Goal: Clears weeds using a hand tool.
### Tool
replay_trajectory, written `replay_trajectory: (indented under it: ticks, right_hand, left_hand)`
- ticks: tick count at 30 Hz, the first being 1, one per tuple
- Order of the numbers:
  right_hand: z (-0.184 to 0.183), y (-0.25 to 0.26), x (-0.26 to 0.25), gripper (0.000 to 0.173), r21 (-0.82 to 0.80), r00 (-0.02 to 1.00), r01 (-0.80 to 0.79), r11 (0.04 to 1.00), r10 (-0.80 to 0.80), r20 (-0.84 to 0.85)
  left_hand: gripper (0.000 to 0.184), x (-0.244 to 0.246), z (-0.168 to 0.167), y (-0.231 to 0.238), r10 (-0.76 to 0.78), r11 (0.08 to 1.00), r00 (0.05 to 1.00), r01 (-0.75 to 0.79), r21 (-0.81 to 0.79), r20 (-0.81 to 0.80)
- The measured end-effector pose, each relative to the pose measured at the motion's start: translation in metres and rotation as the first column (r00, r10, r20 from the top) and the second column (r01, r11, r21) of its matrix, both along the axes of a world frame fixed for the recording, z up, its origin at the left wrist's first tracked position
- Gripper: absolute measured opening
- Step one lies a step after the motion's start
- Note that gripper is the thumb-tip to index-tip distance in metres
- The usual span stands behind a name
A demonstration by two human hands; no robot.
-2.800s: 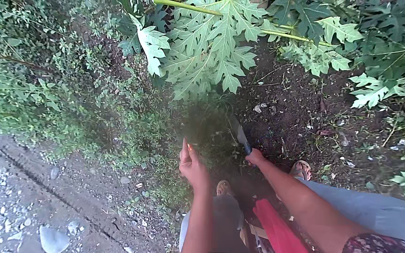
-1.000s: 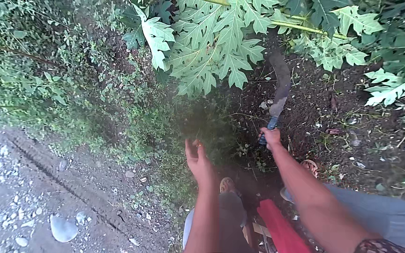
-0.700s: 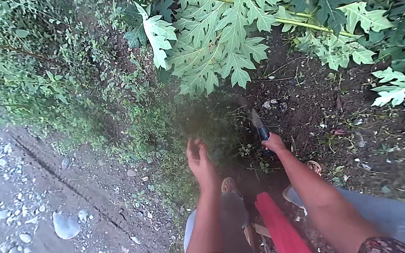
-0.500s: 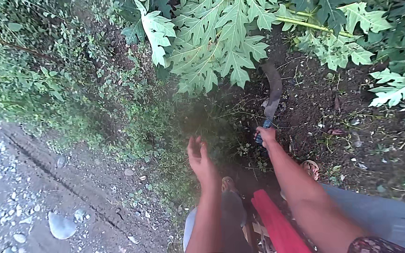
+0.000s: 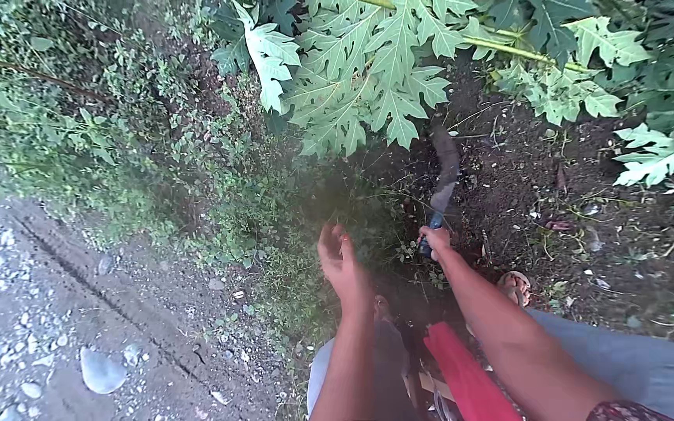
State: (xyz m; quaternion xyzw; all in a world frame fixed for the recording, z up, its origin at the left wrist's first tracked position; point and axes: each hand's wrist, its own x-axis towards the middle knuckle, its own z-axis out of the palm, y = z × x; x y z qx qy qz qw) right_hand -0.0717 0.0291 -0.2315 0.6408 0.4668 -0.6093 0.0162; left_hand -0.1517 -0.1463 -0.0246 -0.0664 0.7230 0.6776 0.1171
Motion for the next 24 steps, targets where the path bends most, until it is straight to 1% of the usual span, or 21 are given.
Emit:
replay_trajectory:
  ticks: [1,2,3,4,6,7,8,9,11,13,14,15,16,17,18,19,20,21,22,23,24]
  right_hand:
    - [-0.006,-0.006,0.009,0.047,-0.010,0.981,-0.183,0.983,0.183,0.061]
    - [-0.008,-0.009,0.020,0.049,-0.027,0.897,-0.421,0.907,0.421,0.137]
    - [-0.005,-0.008,0.030,0.052,-0.028,0.737,-0.647,0.762,0.635,0.231]
    - [0.000,-0.003,0.038,0.056,-0.028,0.564,-0.799,0.600,0.766,0.308]
    - [0.012,0.014,0.053,0.058,-0.018,0.311,-0.937,0.349,0.857,0.412]
    - [0.017,0.024,0.058,0.058,-0.006,0.265,-0.954,0.299,0.853,0.449]
    - [0.023,0.033,0.062,0.058,0.011,0.278,-0.951,0.309,0.838,0.470]
    - [0.027,0.039,0.063,0.057,0.047,0.349,-0.927,0.372,0.810,0.472]
    - [0.034,0.038,0.052,0.057,0.137,0.590,-0.794,0.592,0.698,0.407]
    - [0.037,0.023,0.023,0.052,0.213,0.863,-0.496,0.842,0.452,0.225]
    - [0.036,0.010,0.003,0.048,0.221,0.958,-0.287,0.932,0.273,0.093]
    - [0.036,-0.004,-0.021,0.045,0.184,0.996,-0.072,0.980,0.081,-0.042]
    - [0.036,-0.020,-0.044,0.042,0.121,0.987,0.096,0.988,-0.078,-0.140]
    - [0.033,-0.037,-0.064,0.039,0.072,0.969,0.183,0.981,-0.167,-0.181]
    - [0.027,-0.052,-0.078,0.039,0.053,0.976,0.156,0.986,-0.146,-0.162]
    - [0.020,-0.065,-0.083,0.041,0.054,0.996,-0.001,0.999,0.006,-0.088]
    - [0.012,-0.072,-0.079,0.043,0.041,0.961,-0.276,0.960,0.275,0.029]
    - [0.008,-0.075,-0.073,0.046,-0.008,0.823,-0.558,0.830,0.554,0.126]
    - [0.008,-0.074,-0.068,0.051,-0.037,0.638,-0.754,0.656,0.745,0.195]
    - [0.012,-0.069,-0.064,0.055,-0.037,0.477,-0.865,0.501,0.842,0.251]
    - [0.018,-0.061,-0.058,0.058,-0.034,0.364,-0.920,0.390,0.885,0.290]
  left_hand:
    - [0.050,0.001,0.000,0.001,-0.002,1.000,1.000,0.002,-0.001,-0.002]
    - [0.050,0.001,0.000,0.001,-0.001,1.000,1.000,0.001,0.003,-0.004]
    - [0.049,0.001,0.001,0.002,0.008,1.000,1.000,-0.008,0.011,-0.006]
    - [0.049,0.000,0.001,0.002,0.020,1.000,1.000,-0.019,0.014,-0.009]
    - [0.050,-0.001,0.002,-0.002,0.038,0.999,0.999,-0.038,0.007,-0.010]
    - [0.050,-0.001,0.003,-0.004,0.050,0.999,0.999,-0.050,0.006,-0.007]
    - [0.051,-0.002,0.003,-0.006,0.062,0.998,0.998,-0.062,0.002,-0.005]
    - [0.051,-0.002,0.003,-0.008,0.074,0.997,0.997,-0.074,-0.001,-0.005]
    - [0.054,-0.003,0.003,-0.010,0.088,0.996,0.996,-0.088,-0.004,-0.010]
    - [0.057,-0.002,0.004,-0.011,0.080,0.997,0.997,-0.080,-0.010,-0.013]
    - [0.058,-0.002,0.004,-0.010,0.075,0.997,0.997,-0.075,-0.010,-0.011]
    - [0.058,-0.001,0.004,-0.010,0.072,0.997,0.997,-0.072,-0.011,-0.012]
    - [0.059,-0.001,0.004,-0.010,0.074,0.997,0.997,-0.074,-0.011,-0.019]
    - [0.059,0.000,0.003,-0.009,0.072,0.997,0.997,-0.072,-0.009,-0.028]
    - [0.060,0.000,0.003,-0.008,0.070,0.997,0.997,-0.070,-0.010,-0.034]
    - [0.060,0.000,0.003,-0.007,0.068,0.998,0.997,-0.069,-0.013,-0.038]
    - [0.060,0.001,0.003,-0.007,0.062,0.998,0.997,-0.063,-0.020,-0.044]
    - [0.059,0.002,0.003,-0.006,0.051,0.998,0.998,-0.052,-0.027,-0.046]
    - [0.059,0.001,0.003,-0.005,0.044,0.999,0.998,-0.045,-0.024,-0.046]
    - [0.057,0.000,0.004,-0.004,0.040,0.999,0.998,-0.041,-0.016,-0.042]
    - [0.057,0.001,0.004,-0.005,0.035,0.999,0.999,-0.035,-0.013,-0.031]
